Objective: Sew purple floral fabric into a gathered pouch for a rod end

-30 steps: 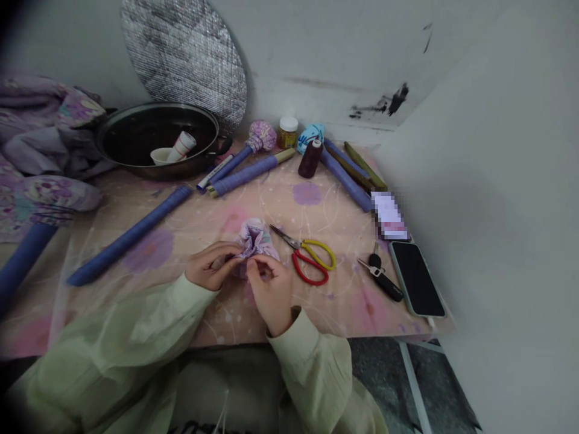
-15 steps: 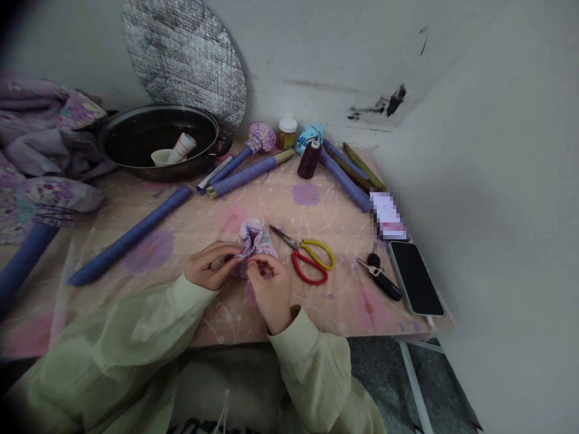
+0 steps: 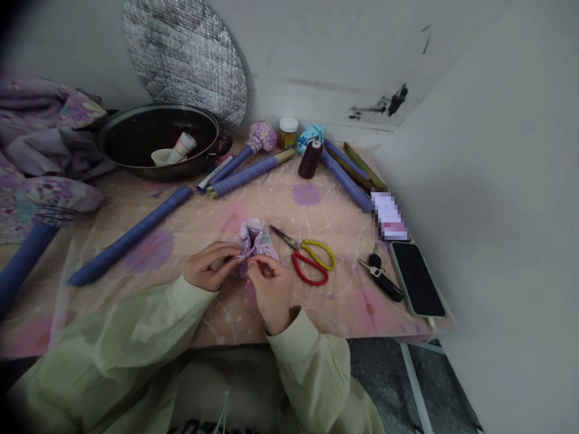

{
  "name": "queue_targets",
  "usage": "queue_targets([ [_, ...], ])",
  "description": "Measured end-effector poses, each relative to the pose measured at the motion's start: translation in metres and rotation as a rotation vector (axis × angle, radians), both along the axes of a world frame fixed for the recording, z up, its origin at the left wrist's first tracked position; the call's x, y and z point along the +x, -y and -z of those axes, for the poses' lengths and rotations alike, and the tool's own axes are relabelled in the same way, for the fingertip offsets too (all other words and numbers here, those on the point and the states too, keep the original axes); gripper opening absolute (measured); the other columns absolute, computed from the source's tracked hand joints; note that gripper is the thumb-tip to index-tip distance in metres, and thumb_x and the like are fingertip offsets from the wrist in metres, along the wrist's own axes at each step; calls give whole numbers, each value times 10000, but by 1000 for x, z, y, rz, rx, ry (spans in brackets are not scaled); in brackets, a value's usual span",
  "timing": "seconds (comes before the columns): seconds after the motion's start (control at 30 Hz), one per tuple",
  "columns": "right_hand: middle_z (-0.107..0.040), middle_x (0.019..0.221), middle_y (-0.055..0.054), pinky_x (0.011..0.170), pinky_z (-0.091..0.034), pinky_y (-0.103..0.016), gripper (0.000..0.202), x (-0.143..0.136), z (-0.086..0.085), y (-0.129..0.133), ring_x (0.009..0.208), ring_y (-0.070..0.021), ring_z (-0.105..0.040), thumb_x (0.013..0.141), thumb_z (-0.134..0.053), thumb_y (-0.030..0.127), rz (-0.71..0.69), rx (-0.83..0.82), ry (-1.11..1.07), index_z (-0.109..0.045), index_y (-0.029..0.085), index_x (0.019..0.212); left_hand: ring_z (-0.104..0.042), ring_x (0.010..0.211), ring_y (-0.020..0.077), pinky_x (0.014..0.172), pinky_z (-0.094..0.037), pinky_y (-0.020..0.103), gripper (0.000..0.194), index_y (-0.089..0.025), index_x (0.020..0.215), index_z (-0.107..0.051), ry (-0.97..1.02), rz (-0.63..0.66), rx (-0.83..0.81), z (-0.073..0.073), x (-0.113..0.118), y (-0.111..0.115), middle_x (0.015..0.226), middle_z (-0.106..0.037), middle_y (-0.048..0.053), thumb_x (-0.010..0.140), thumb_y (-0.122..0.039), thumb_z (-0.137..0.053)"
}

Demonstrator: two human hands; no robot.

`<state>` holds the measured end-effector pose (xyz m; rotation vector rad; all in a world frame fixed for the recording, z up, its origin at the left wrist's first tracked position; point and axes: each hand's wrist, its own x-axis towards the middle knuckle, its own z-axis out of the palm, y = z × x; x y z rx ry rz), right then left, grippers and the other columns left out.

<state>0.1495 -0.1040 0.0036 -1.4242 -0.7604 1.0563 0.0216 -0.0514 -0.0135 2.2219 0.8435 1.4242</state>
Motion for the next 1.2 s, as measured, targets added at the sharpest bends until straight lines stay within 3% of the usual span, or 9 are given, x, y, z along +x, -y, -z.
queue_targets([
  [0.47,-590,504,27,445,-443,-224,91,-7,6,0,432,-88,-513,656,-634,249,44,1,-145,-650,160,664,-659,779,164,705,-566,286,105,-138,864,-637,-14,34,77,1,0,-1,805,-694,88,773,-106,-596],
  [1.0,-585,475,32,438,-439,-232,98,-12,9,-4,404,-89,-503,631,-639,248,88,-35,-162,-634,155,661,-652,814,171,740,-551,303,113,-141,886,-618,-94,76,80,6,-1,-3,837,-689,93,796,-101,-562],
  [1.1,-602,501,20,457,-449,-241,119,-5,5,-2,421,-99,-523,666,-618,272,4,-41,-62,-634,157,687,-653,806,167,734,-554,294,96,-146,878,-619,-76,56,37,6,-1,-3,831,-687,90,800,-129,-566],
  [1.2,-680,673,-31,547,-486,-267,156,16,-8,-1,552,-133,-602,712,-601,289,-232,-43,181,-662,160,775,-653,802,169,730,-554,289,82,-140,866,-622,-43,33,-10,6,-2,-4,831,-685,98,790,-148,-591],
])
